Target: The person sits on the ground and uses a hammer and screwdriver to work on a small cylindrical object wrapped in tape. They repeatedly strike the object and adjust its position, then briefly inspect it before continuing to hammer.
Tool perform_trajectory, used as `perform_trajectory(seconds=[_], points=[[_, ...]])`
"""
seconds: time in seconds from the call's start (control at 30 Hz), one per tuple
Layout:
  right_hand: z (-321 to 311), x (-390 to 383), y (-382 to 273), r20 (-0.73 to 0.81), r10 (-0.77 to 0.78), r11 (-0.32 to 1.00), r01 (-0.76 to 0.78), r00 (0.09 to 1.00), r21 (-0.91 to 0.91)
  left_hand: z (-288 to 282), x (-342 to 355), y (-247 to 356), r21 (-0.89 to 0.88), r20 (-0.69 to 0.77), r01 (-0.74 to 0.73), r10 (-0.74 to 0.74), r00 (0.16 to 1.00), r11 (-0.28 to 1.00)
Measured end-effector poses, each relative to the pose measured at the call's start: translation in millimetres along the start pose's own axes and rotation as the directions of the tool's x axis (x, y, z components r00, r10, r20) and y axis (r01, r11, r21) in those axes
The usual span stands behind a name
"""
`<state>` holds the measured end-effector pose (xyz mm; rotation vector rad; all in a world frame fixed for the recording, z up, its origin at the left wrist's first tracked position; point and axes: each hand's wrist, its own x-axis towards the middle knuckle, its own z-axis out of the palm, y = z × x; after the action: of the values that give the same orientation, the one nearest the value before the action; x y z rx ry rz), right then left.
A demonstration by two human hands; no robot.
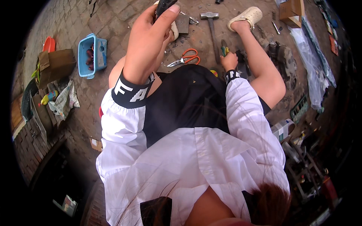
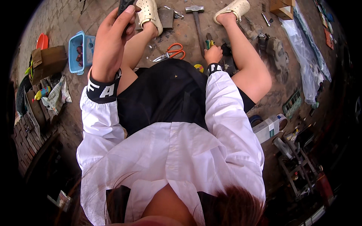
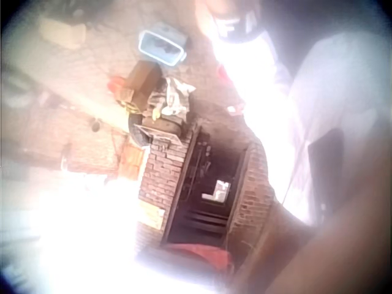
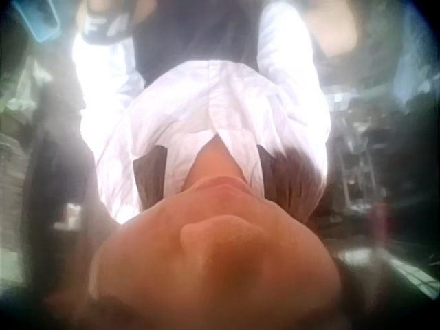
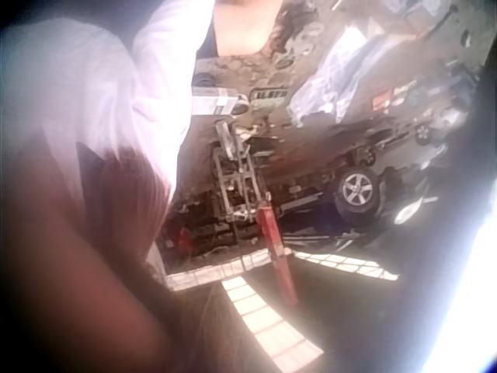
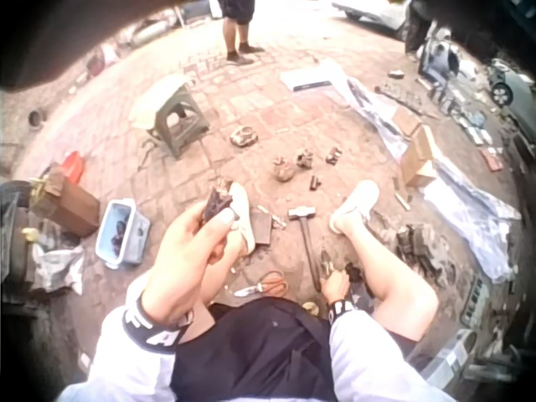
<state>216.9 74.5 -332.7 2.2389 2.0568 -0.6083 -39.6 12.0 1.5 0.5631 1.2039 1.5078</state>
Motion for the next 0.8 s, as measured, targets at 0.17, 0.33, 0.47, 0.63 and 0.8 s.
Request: perform_trajectory(seconds=[0.17, 0.33, 0.47, 0.63, 0.8], points=[[24, 25, -16, -0.031, -0.038, 0.932, 0.047, 0.999, 0.358, -1, -13, 13, 0.169, 0.01, 0.045, -0.048, 0.999, 0.985], [48, 96, -51, 0.134, 0.168, 0.525, -0.203, 0.977, 0.826, 3, -11, 17, 0.138, 0.001, 0.074, -0.075, 0.997, 0.988], [24, 137, -85, 0.468, 0.238, 0.01, -0.484, 0.851, 0.875, 1, -13, 22, 0.152, -0.06, 0.14, -0.132, 0.989, 0.978], [25, 176, -73, 0.361, 0.188, -0.137, -0.34, 0.913, 0.93, 3, -11, 23, 0.138, -0.057, 0.171, -0.165, 0.985, 0.976], [22, 116, -112, 0.248, 0.061, -0.033, -0.246, 0.967, 0.969, 3, -12, 22, 0.119, -0.062, 0.146, -0.14, 0.988, 0.982]])
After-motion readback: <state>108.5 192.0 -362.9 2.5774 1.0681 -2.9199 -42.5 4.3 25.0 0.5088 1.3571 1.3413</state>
